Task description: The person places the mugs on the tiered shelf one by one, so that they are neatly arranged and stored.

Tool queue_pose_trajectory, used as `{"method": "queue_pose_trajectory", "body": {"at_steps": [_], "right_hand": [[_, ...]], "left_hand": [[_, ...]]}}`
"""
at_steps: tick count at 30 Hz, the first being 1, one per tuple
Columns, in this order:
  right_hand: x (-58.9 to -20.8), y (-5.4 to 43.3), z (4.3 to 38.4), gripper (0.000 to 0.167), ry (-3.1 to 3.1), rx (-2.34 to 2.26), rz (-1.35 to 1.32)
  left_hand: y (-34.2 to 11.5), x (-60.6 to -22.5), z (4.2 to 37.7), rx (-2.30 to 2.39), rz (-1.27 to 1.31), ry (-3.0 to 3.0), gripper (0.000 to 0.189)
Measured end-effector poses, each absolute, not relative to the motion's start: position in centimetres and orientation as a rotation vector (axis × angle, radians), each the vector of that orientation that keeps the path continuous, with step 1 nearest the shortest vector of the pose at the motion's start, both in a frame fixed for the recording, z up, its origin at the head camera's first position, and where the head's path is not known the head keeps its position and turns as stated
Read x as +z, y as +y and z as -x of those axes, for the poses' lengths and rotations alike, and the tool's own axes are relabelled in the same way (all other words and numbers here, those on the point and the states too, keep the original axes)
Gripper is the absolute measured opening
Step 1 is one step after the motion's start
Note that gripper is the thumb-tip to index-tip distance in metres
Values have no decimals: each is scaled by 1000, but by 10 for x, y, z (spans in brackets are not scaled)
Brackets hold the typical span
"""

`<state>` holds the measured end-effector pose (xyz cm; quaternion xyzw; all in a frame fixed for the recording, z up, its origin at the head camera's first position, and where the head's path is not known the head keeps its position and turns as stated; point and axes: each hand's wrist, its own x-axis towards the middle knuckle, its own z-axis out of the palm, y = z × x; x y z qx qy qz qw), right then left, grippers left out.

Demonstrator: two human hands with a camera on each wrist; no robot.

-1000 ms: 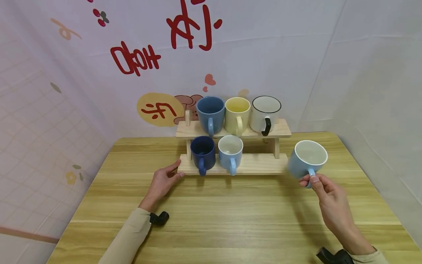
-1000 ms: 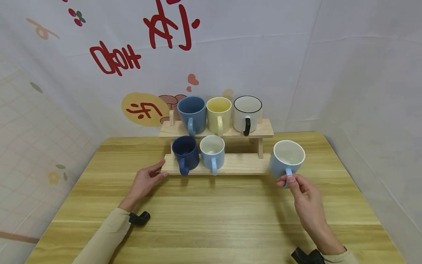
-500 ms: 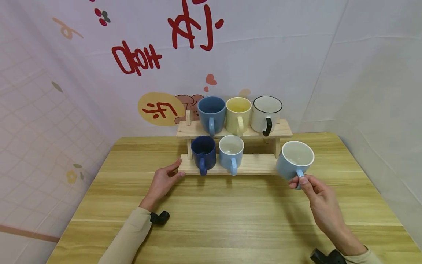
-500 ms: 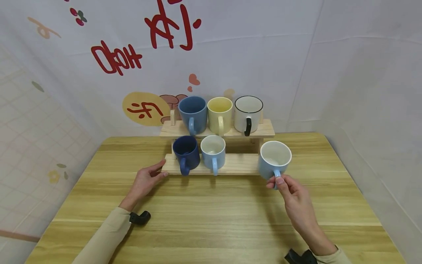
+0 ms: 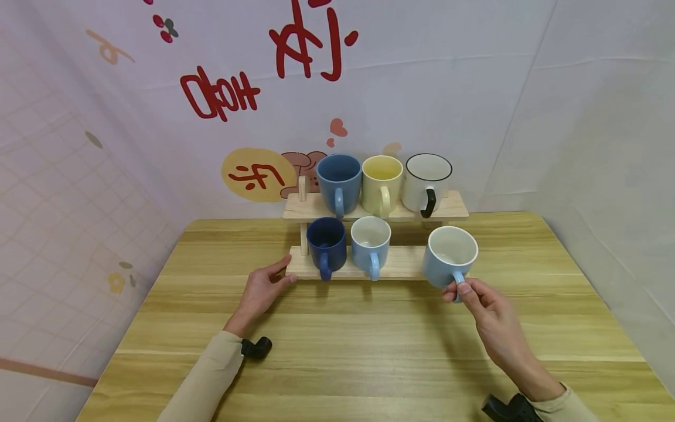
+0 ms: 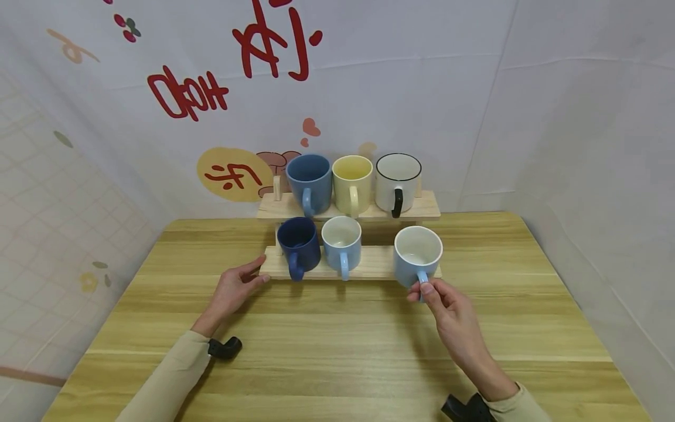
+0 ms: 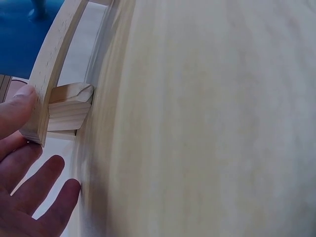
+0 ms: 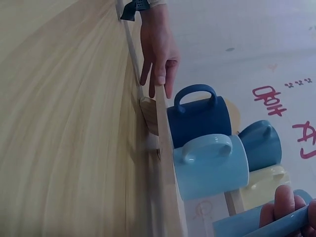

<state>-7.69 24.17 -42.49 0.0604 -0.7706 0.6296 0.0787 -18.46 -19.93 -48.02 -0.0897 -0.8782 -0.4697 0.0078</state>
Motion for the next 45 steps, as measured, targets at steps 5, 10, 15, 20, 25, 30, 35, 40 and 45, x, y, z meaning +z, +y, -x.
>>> {"method": "queue_pose_trajectory", "body": {"at_steps": [5, 10, 15, 20, 25, 30, 35, 40, 45], "right_hand": [[-427, 236, 81, 30, -2349, 1838, -214], [-430, 230, 87, 31, -2370, 1852, -206], [-435, 227, 94, 32, -2379, 1865, -205], [-439, 225, 101, 34, -2382, 1885, -232], [-444, 225, 109, 35, -2387, 1904, -264], [-448, 224, 116, 35, -2408, 1870, -269], [-450, 222, 121, 36, -2388, 1902, -260], [-453, 220, 125, 37, -2398, 1889, -253], [-455, 218, 128, 37, -2366, 1917, -260]], "left_hand": [[-198, -481, 185, -1463, 285, -2742, 60], [-198, -481, 186, -1455, 287, -2744, 60], [-197, -480, 186, -1440, 282, -2754, 59], [-196, -480, 186, -1438, 261, -2764, 58], [-197, -480, 185, -1434, 266, -2761, 58], [-198, -479, 185, -1436, 285, -2755, 59], [-198, -479, 185, -1426, 282, -2759, 59], [-198, -480, 185, -1429, 284, -2753, 59], [-198, -479, 184, -1428, 285, -2753, 59]]}}
